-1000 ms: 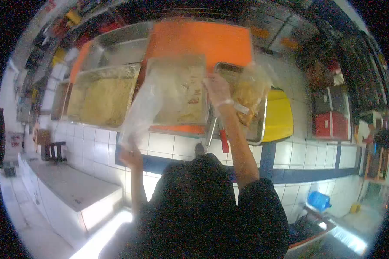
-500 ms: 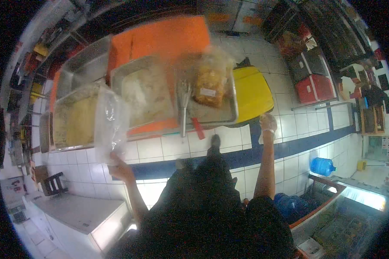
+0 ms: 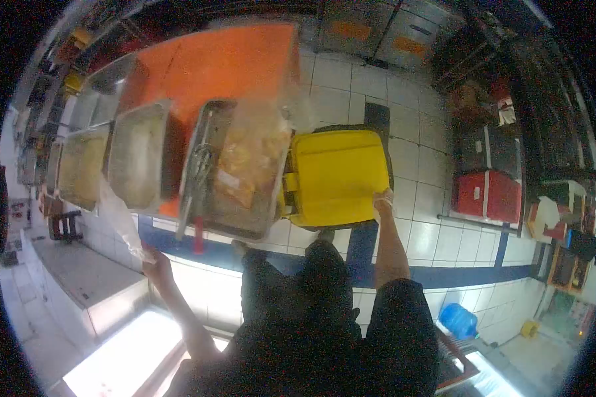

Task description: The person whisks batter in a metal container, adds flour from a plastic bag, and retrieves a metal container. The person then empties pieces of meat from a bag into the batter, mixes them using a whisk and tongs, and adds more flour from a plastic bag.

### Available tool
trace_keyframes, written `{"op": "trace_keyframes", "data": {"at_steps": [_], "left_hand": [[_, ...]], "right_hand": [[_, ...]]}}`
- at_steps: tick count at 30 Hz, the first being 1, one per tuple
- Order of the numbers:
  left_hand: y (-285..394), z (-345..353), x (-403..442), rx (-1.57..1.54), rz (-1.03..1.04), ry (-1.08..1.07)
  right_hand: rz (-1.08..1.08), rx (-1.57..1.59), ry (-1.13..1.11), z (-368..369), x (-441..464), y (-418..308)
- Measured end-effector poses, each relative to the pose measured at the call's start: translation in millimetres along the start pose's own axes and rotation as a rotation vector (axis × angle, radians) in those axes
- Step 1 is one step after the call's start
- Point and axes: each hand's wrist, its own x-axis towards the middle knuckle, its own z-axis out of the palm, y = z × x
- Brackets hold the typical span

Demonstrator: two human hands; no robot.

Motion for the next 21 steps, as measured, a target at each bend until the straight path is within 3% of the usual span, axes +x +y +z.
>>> {"op": "trace_keyframes", "data": {"at_steps": [2,5,8,11,12,13,14,15,16,17,18,19,20,21], "left_hand": [[-40.5,-2.2,-57.2,-0.497,-0.192,0.084],[-90.1,-31.6,-152.0,-0.525,-0.151,0.241],[-135.4,-72.7,-228.4,1.629,-0.120,-0.237],[-210.4,-38.9,-275.8,2.140,-0.064,-0.842],[-172.1,-176.7,-264.2,1.708,-0.512,-0.458],[-210.5,-134.6,-277.8,1.564,-0.686,-0.239],[-257.0,-76.4,-292.0,1.412,-0.813,0.005],[-270.3,-79.6,-289.6,1.330,-0.921,0.166],[-283.8,-83.1,-287.1,1.245,-1.010,0.338],[-289.8,-134.1,-274.9,1.388,-1.147,0.222],[-290.9,-162.8,-271.1,1.524,-1.284,0.103],[-306.5,-163.7,-270.6,1.539,-1.322,0.098],[-341.4,-155.0,-272.9,1.435,-1.376,0.284],[-388.9,-126.4,-277.5,1.327,-1.408,0.472]], "right_hand": [[-0.066,-0.027,0.355,-18.8,5.5,-10.9],[-0.129,-0.335,0.668,-11.0,19.4,-15.9],[-0.083,-0.933,0.873,26.8,18.6,-21.5],[0.057,-1.521,0.899,77.7,17.1,-27.0],[0.114,-1.730,0.795,100.7,19.0,-31.3],[0.161,-1.933,0.645,126.6,21.5,-33.4],[0.133,-2.424,0.214,155.1,17.9,-32.8],[-0.124,-2.872,-0.229,182.6,14.4,-32.5],[0.123,-2.850,-0.198,244.3,15.0,-17.6],[0.365,-2.816,-0.158,307.4,15.8,-2.3],[0.113,-2.487,-0.111,311.8,10.4,14.0],[-0.068,-2.593,-0.214,352.5,8.6,37.9],[-0.142,-2.493,-0.217,391.8,7.5,56.6],[0.127,-2.440,-0.029,428.8,10.7,74.7]]}}
